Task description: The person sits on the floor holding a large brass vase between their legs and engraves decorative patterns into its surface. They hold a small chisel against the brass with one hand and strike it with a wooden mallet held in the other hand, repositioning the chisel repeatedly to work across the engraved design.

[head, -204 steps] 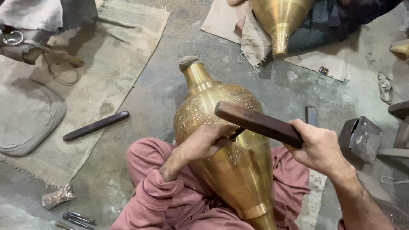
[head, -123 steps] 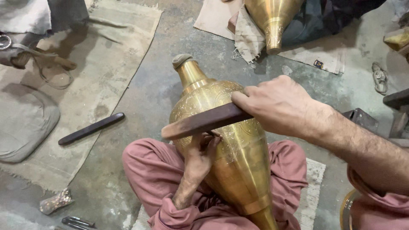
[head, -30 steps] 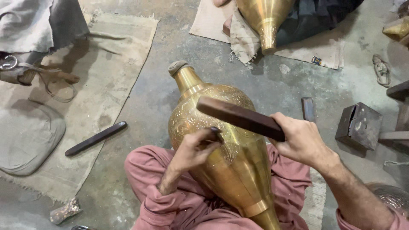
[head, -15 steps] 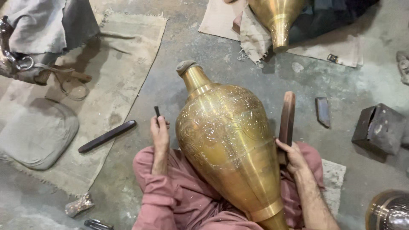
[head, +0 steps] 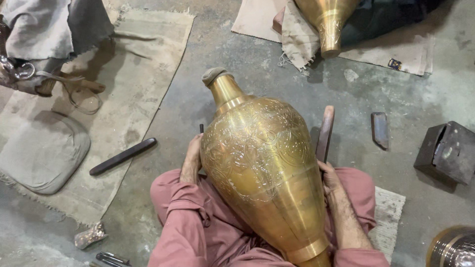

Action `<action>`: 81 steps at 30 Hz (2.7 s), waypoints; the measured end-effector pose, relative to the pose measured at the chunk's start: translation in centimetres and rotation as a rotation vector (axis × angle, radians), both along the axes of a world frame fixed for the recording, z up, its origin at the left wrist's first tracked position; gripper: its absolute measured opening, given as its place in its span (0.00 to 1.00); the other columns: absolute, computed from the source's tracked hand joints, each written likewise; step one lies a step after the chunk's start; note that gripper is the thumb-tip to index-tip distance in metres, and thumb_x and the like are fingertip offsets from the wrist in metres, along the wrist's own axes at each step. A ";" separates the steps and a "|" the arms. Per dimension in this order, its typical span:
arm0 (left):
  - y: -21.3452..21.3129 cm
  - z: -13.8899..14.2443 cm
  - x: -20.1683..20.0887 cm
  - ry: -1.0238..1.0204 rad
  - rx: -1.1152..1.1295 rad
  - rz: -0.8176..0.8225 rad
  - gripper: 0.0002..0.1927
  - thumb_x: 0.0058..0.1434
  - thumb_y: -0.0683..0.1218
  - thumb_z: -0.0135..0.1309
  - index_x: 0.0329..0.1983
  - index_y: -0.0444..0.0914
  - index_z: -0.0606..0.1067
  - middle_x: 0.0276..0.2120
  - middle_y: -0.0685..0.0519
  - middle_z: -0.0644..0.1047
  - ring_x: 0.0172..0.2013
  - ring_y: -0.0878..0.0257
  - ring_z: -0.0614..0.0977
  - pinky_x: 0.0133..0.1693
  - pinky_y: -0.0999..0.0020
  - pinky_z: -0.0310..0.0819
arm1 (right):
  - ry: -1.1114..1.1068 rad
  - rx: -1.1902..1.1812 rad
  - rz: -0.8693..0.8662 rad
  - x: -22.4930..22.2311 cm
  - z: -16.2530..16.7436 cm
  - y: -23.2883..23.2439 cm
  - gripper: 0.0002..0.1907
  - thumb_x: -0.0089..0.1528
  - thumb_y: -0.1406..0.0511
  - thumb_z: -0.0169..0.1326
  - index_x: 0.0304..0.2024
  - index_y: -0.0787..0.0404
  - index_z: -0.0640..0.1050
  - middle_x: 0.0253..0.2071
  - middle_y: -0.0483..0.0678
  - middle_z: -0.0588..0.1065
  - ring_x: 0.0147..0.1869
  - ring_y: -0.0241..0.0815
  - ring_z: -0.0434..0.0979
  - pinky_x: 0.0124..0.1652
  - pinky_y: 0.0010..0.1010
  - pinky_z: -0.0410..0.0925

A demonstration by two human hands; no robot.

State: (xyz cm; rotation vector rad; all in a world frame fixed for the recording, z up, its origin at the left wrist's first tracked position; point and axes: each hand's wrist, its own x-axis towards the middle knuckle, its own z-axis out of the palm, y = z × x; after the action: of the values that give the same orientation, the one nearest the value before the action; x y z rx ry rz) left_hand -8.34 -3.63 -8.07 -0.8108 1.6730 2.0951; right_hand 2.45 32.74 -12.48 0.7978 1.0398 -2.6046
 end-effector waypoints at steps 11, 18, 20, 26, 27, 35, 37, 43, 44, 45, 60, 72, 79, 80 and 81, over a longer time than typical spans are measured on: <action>2.1 -1.3 -0.4 0.016 0.365 -0.030 0.20 0.71 0.49 0.42 0.58 0.32 0.73 0.45 0.45 0.81 0.41 0.58 0.84 0.44 0.64 0.82 | 0.063 0.000 0.125 0.5 -1.1 1.2 0.16 0.64 0.64 0.56 0.50 0.70 0.79 0.43 0.59 0.81 0.41 0.49 0.85 0.39 0.42 0.79; 1.6 0.0 -0.3 0.015 0.306 -0.024 0.20 0.71 0.50 0.40 0.56 0.32 0.74 0.43 0.45 0.82 0.39 0.58 0.85 0.43 0.63 0.82 | -0.094 -0.009 0.270 -0.7 -2.0 1.7 0.26 0.57 0.60 0.57 0.51 0.73 0.76 0.44 0.63 0.81 0.43 0.54 0.85 0.43 0.42 0.80; 0.3 0.0 -0.3 -0.062 0.183 0.015 0.21 0.71 0.50 0.40 0.55 0.32 0.75 0.43 0.45 0.82 0.39 0.58 0.85 0.43 0.63 0.82 | -0.092 -0.079 0.307 -1.1 -2.6 1.7 0.26 0.59 0.60 0.58 0.53 0.74 0.75 0.46 0.63 0.80 0.46 0.53 0.84 0.45 0.40 0.79; -1.6 -1.7 -1.0 0.085 -0.125 0.014 0.16 0.72 0.50 0.45 0.51 0.34 0.76 0.39 0.48 0.79 0.35 0.62 0.79 0.37 0.67 0.75 | -0.203 -0.177 0.377 -1.7 -2.4 1.1 0.26 0.61 0.59 0.54 0.53 0.73 0.76 0.47 0.61 0.80 0.47 0.50 0.83 0.45 0.41 0.79; -1.7 -2.0 -0.9 0.090 -0.172 0.017 0.17 0.72 0.51 0.45 0.50 0.34 0.76 0.38 0.49 0.79 0.34 0.62 0.78 0.36 0.67 0.74 | -0.228 -0.176 0.386 -1.6 -2.1 0.9 0.26 0.61 0.58 0.54 0.53 0.73 0.76 0.46 0.61 0.80 0.46 0.50 0.83 0.45 0.42 0.79; -2.2 -0.8 3.6 0.520 -0.638 0.340 0.11 0.74 0.44 0.48 0.53 0.34 0.76 0.46 0.50 0.73 0.41 0.60 0.78 0.41 0.65 0.77 | -0.062 0.097 0.115 0.7 -1.7 0.6 0.16 0.64 0.63 0.58 0.49 0.69 0.78 0.40 0.55 0.81 0.39 0.44 0.83 0.40 0.37 0.77; -2.5 0.8 5.4 0.536 -0.529 0.328 0.11 0.73 0.41 0.48 0.55 0.34 0.73 0.47 0.50 0.75 0.43 0.60 0.80 0.44 0.65 0.81 | -0.042 0.251 0.048 1.3 -1.8 1.1 0.14 0.64 0.63 0.59 0.47 0.67 0.79 0.37 0.52 0.81 0.37 0.41 0.82 0.36 0.34 0.76; -1.9 5.4 12.8 0.702 -0.185 0.186 0.14 0.69 0.36 0.51 0.58 0.33 0.69 0.46 0.47 0.79 0.45 0.58 0.85 0.49 0.61 0.85 | 0.013 0.557 0.023 5.0 -1.9 4.0 0.12 0.62 0.64 0.63 0.43 0.64 0.78 0.33 0.45 0.77 0.30 0.36 0.75 0.28 0.27 0.68; -1.5 5.9 13.3 0.694 -0.160 0.120 0.15 0.68 0.36 0.52 0.57 0.32 0.69 0.45 0.47 0.80 0.44 0.57 0.85 0.47 0.62 0.85 | 0.044 0.590 0.044 5.8 -1.8 4.7 0.12 0.62 0.65 0.63 0.43 0.65 0.78 0.32 0.45 0.77 0.30 0.36 0.75 0.30 0.28 0.70; -1.0 6.2 13.6 0.684 -0.132 0.052 0.15 0.68 0.36 0.52 0.57 0.32 0.69 0.44 0.46 0.81 0.43 0.57 0.86 0.45 0.62 0.85 | 0.072 0.625 0.062 6.4 -1.7 5.4 0.12 0.61 0.66 0.63 0.42 0.67 0.77 0.32 0.45 0.77 0.31 0.36 0.76 0.31 0.28 0.71; 10.5 10.9 8.1 0.699 -0.354 -0.647 0.24 0.63 0.40 0.59 0.61 0.33 0.68 0.42 0.46 0.85 0.41 0.60 0.88 0.43 0.64 0.88 | 0.469 1.548 0.466 6.5 7.0 7.2 0.30 0.49 0.67 0.66 0.54 0.66 0.75 0.39 0.55 0.81 0.43 0.44 0.84 0.41 0.36 0.75; 10.7 10.5 7.4 0.784 -0.482 -0.706 0.25 0.63 0.42 0.61 0.62 0.36 0.69 0.40 0.46 0.85 0.37 0.61 0.89 0.39 0.68 0.87 | 0.469 2.089 0.959 -2.7 17.7 7.4 0.14 0.59 0.61 0.60 0.45 0.59 0.75 0.35 0.52 0.81 0.38 0.50 0.84 0.40 0.43 0.76; 10.9 10.9 7.3 0.866 -0.535 -0.692 0.20 0.63 0.42 0.63 0.56 0.36 0.73 0.40 0.46 0.85 0.38 0.58 0.89 0.38 0.65 0.83 | 0.761 1.734 0.734 -6.8 22.9 5.3 0.23 0.56 0.59 0.65 0.50 0.61 0.76 0.31 0.51 0.80 0.34 0.47 0.82 0.34 0.42 0.74; 10.9 10.9 7.2 0.851 -0.586 -0.715 0.17 0.63 0.43 0.65 0.53 0.36 0.74 0.38 0.46 0.85 0.36 0.58 0.89 0.38 0.65 0.83 | 0.747 1.877 0.902 -7.4 23.5 5.4 0.19 0.57 0.59 0.65 0.47 0.58 0.77 0.31 0.50 0.81 0.34 0.46 0.82 0.34 0.41 0.74; 11.0 10.9 7.1 0.835 -0.635 -0.737 0.15 0.63 0.44 0.67 0.49 0.36 0.76 0.37 0.45 0.85 0.35 0.57 0.89 0.39 0.64 0.84 | 0.722 2.015 1.076 -7.9 23.9 5.4 0.15 0.58 0.59 0.65 0.43 0.56 0.79 0.30 0.49 0.82 0.34 0.45 0.82 0.34 0.41 0.74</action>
State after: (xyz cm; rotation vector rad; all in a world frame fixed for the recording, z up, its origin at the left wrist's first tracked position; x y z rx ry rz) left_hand -1.24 7.34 2.80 0.6319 2.5618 1.4071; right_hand -5.49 38.13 11.42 -0.6208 2.8669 -0.2222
